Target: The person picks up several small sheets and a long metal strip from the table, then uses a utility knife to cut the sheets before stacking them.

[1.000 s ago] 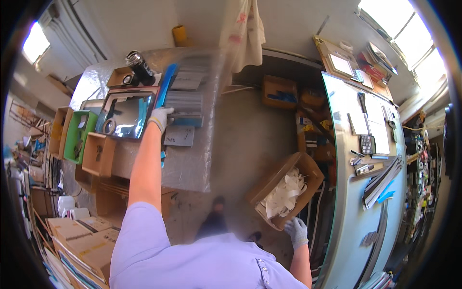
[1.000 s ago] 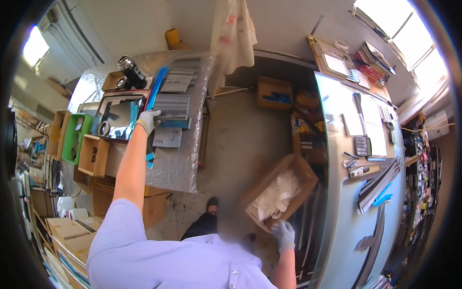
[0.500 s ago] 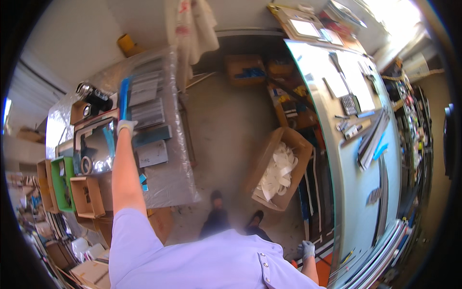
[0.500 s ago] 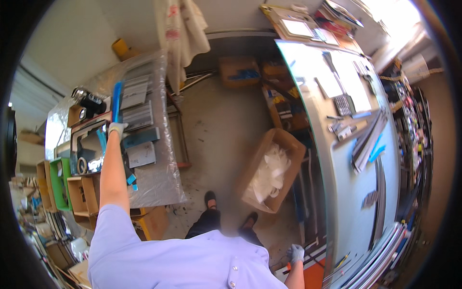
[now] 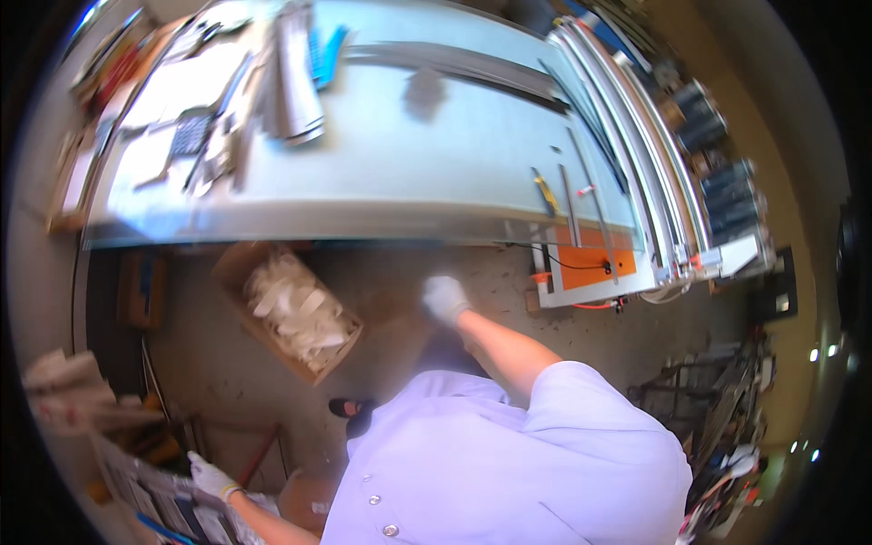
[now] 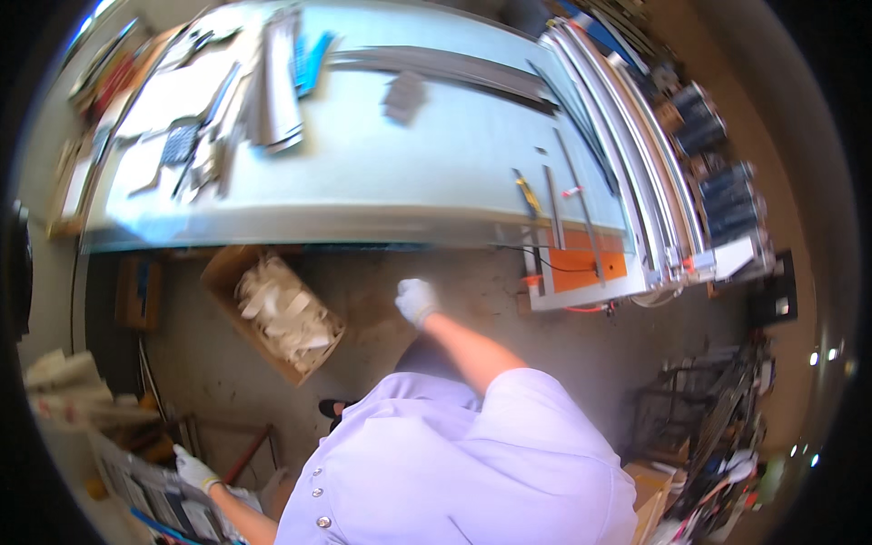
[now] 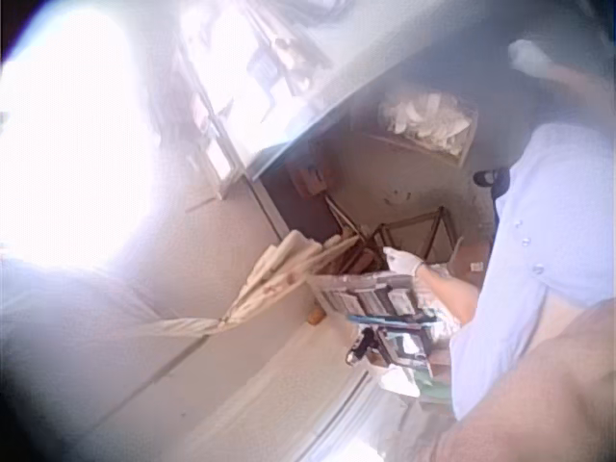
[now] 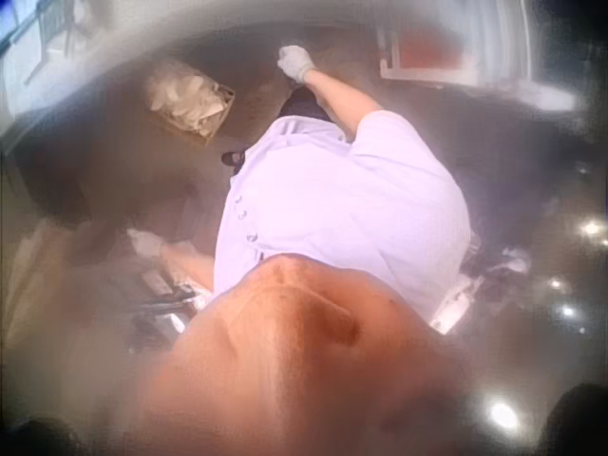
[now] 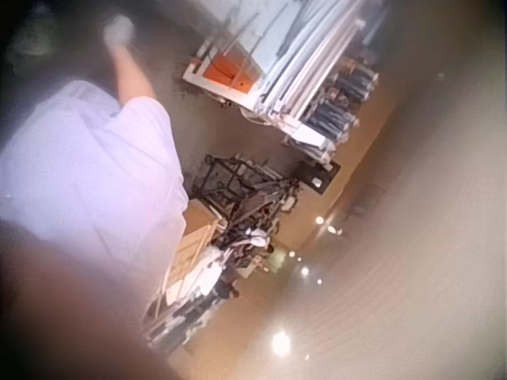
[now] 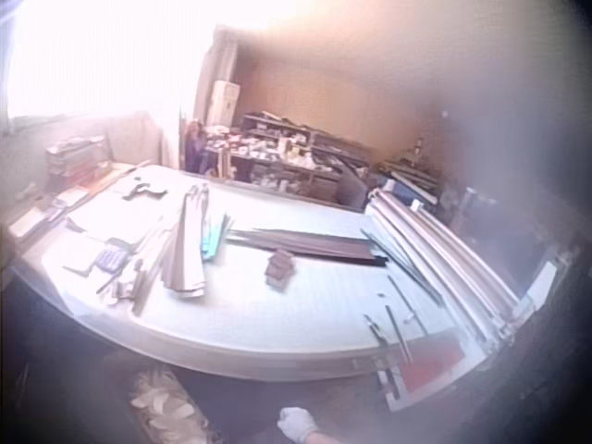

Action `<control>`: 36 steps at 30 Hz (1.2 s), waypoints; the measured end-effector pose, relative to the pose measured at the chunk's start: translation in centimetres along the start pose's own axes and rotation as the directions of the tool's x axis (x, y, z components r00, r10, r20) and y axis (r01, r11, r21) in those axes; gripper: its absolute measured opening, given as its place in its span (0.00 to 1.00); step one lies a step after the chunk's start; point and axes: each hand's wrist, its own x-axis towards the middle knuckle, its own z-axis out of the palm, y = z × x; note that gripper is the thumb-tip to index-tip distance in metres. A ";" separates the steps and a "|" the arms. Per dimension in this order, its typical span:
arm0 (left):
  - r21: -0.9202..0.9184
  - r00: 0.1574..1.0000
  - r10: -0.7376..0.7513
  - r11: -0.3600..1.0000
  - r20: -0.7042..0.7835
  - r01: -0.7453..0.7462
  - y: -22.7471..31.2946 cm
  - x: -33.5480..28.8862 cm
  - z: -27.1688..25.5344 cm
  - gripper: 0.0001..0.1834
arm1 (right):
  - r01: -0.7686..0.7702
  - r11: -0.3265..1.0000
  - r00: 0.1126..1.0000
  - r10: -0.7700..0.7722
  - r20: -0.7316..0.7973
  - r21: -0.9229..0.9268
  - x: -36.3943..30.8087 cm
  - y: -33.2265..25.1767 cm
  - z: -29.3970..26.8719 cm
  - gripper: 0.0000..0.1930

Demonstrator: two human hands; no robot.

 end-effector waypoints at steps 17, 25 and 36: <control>-0.544 0.286 0.682 0.719 0.673 -0.433 65.6 -45.1 16.2 0.20 | -0.507 0.851 0.828 0.525 -0.196 0.138 14.2 33.4 -22.8 0.25; -0.504 0.164 0.648 0.705 0.744 -0.500 70.0 -49.6 17.4 0.18 | -0.273 0.480 0.898 0.437 0.043 0.834 12.6 28.9 -25.8 0.20; -0.481 0.190 0.567 0.800 0.801 -0.359 66.3 -46.6 20.2 0.18 | -0.138 0.651 0.928 0.348 -0.131 0.747 12.3 28.8 -27.8 0.18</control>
